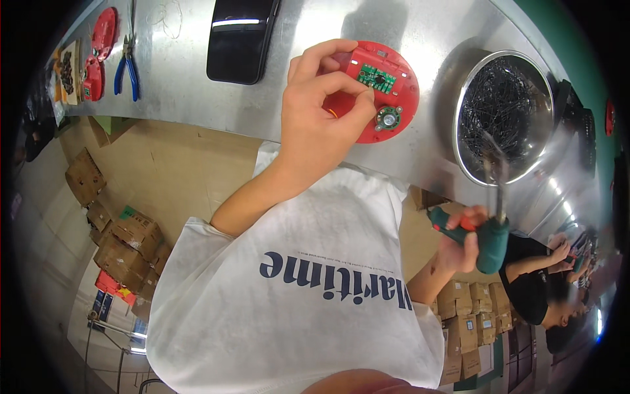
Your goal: Soldering electronic components onto small circular red circuit boards at a factory workbench.
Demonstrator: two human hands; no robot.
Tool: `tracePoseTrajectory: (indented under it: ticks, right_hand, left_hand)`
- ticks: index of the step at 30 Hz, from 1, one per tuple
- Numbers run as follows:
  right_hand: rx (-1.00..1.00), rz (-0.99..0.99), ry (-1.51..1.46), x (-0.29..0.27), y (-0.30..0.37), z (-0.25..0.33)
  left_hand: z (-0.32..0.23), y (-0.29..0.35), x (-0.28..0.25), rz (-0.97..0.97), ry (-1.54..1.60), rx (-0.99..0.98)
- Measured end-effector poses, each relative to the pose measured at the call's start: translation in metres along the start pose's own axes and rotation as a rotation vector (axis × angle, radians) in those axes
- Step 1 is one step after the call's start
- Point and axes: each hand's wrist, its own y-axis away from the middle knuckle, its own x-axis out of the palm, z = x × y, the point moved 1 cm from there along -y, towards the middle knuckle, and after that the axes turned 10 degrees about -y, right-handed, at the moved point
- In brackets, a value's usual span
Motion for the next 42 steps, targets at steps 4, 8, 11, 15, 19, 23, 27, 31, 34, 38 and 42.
tracePoseTrajectory:
  ticks: [4,8,11,15,19,23,27,31,34,38,42]
  right_hand:
    - [-0.060,-0.043,-0.132,-0.036,-0.005,0.003]
    - [-0.033,-0.085,-0.292,-0.056,-0.010,-0.011]
    - [0.008,-0.095,-0.398,-0.051,-0.015,-0.018]
    - [-0.007,-0.150,-0.498,-0.059,-0.015,-0.022]
    - [-0.017,-0.206,-0.508,-0.061,-0.014,-0.028]
    - [0.001,-0.304,-0.454,-0.057,-0.011,-0.026]
    - [-0.050,-0.311,-0.424,-0.056,-0.010,-0.027]
    - [-0.081,-0.331,-0.491,-0.053,-0.011,-0.033]
    - [-0.060,-0.323,-0.504,-0.051,-0.007,-0.032]
    - [-0.027,-0.340,-0.554,-0.051,-0.005,-0.039]
    - [-0.021,-0.347,-0.565,-0.048,-0.011,-0.039]
  left_hand:
    - [0.003,0.000,0.000,0.023,0.012,-0.031]
    - [0.000,-0.004,-0.006,0.064,-0.040,-0.008]
    - [-0.004,-0.007,-0.013,0.096,-0.115,0.006]
    - [-0.005,-0.009,-0.029,0.228,-0.095,0.053]
    - [-0.023,-0.037,-0.045,0.460,-0.141,0.133]
    - [-0.013,-0.087,-0.038,0.734,-0.450,0.433]
    - [-0.006,-0.168,-0.019,-0.073,-0.424,0.503]
    - [0.014,-0.261,-0.033,-0.572,-0.736,0.244]
    - [0.027,-0.294,-0.047,-0.399,-0.783,0.090]
    - [0.032,-0.282,-0.040,-0.085,-0.677,0.382]
    - [-0.028,-0.171,-0.033,0.393,-0.411,0.752]
